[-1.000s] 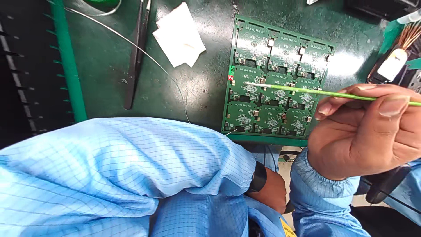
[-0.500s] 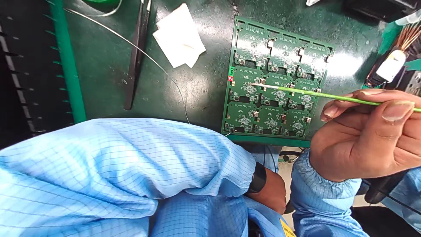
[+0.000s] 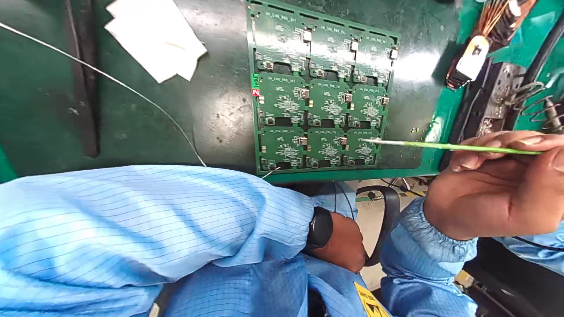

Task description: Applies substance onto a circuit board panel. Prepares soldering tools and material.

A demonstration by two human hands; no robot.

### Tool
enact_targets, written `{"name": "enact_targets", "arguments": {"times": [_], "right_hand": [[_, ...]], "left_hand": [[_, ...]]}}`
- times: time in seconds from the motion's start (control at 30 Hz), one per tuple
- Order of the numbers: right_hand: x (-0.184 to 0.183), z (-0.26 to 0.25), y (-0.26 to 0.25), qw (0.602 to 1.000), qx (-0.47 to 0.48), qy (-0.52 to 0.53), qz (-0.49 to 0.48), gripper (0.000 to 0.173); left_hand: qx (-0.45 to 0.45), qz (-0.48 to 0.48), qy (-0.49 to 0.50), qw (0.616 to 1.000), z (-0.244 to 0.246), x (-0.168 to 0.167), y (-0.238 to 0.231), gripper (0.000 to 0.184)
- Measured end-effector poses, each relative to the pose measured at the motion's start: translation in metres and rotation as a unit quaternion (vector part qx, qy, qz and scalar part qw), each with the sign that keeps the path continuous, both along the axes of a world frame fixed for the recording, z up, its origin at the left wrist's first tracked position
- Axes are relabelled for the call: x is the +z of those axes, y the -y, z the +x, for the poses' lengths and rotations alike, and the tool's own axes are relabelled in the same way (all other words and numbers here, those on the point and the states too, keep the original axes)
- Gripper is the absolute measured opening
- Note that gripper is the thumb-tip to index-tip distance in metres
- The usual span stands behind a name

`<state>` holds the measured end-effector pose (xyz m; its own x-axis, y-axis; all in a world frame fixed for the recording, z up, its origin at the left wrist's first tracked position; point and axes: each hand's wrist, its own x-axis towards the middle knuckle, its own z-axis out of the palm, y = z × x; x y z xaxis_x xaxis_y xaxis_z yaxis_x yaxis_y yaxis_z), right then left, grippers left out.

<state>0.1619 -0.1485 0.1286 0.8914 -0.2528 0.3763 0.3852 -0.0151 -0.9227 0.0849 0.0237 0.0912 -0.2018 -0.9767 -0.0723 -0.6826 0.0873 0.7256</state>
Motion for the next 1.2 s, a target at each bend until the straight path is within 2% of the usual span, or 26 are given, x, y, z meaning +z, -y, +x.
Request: {"name": "enact_targets", "arguments": {"times": [0.03, 0.07, 0.13, 0.2, 0.63, 1.2], "right_hand": [[-0.001, -0.004, 0.007, 1.0, -0.008, 0.001, -0.014, 0.021], [-0.003, -0.007, 0.012, 1.0, -0.014, 0.005, -0.026, 0.022], [-0.005, -0.011, 0.013, 0.999, -0.022, 0.009, -0.046, 0.025], [-0.007, -0.012, 0.01, 0.998, -0.022, 0.007, -0.051, 0.026], [-0.009, -0.013, 0.007, 0.998, -0.02, 0.02, -0.056, 0.025], [-0.009, -0.015, 0.009, 0.997, -0.029, 0.03, -0.061, 0.026]], "left_hand": [[-0.077, 0.093, -0.018, 0.992, 0.023, 0.024, 0.003, 0.035], [-0.103, 0.105, -0.024, 0.989, 0.031, 0.028, 0.004, 0.036], [-0.051, -0.02, -0.006, 0.999, 0.015, 0.004, -0.003, 0.027], [-0.024, -0.085, 0.013, 0.996, 0.004, -0.011, -0.005, 0.024], [-0.004, -0.126, 0.044, 0.991, 0.0, -0.017, -0.004, 0.025], [-0.029, -0.113, 0.039, 0.992, 0.003, -0.015, -0.003, 0.024]]}}
